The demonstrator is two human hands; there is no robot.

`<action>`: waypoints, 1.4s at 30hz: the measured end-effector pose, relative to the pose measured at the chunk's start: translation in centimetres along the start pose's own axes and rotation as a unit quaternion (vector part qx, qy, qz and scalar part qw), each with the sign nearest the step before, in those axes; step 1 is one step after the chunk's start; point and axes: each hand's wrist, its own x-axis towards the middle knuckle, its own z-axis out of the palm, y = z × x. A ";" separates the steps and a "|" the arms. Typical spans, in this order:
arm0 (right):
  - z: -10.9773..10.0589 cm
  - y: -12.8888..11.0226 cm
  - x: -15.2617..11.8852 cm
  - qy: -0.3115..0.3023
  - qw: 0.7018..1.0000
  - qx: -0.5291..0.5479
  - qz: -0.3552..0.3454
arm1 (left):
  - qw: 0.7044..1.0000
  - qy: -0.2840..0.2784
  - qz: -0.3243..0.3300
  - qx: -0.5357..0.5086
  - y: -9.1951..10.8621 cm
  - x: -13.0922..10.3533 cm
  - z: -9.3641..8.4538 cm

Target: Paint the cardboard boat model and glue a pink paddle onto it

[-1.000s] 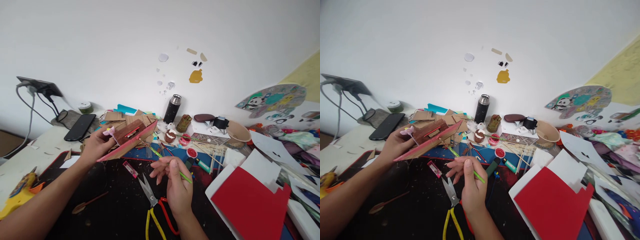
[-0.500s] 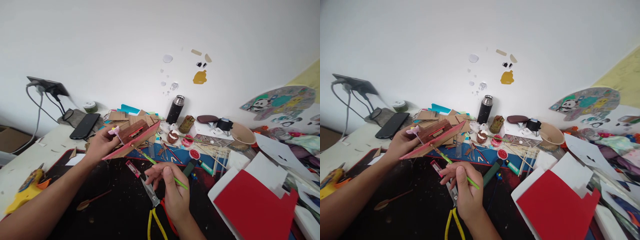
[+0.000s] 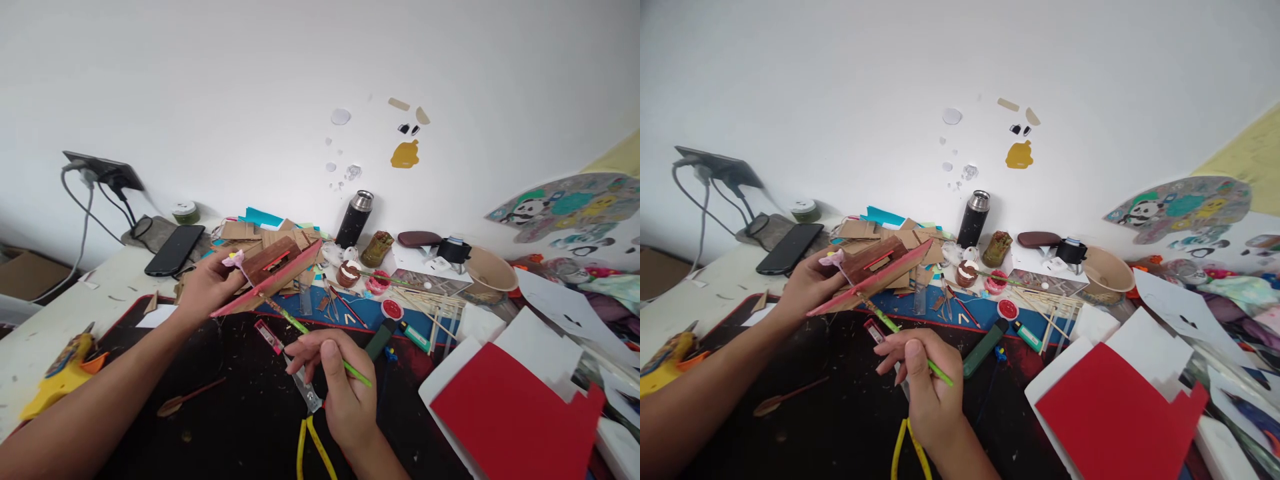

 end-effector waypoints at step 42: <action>1.2 0.0 -0.8 -0.122 0.986 -0.111 -0.011 | 1.000 0.014 -0.004 0.026 0.3 -0.2 0.5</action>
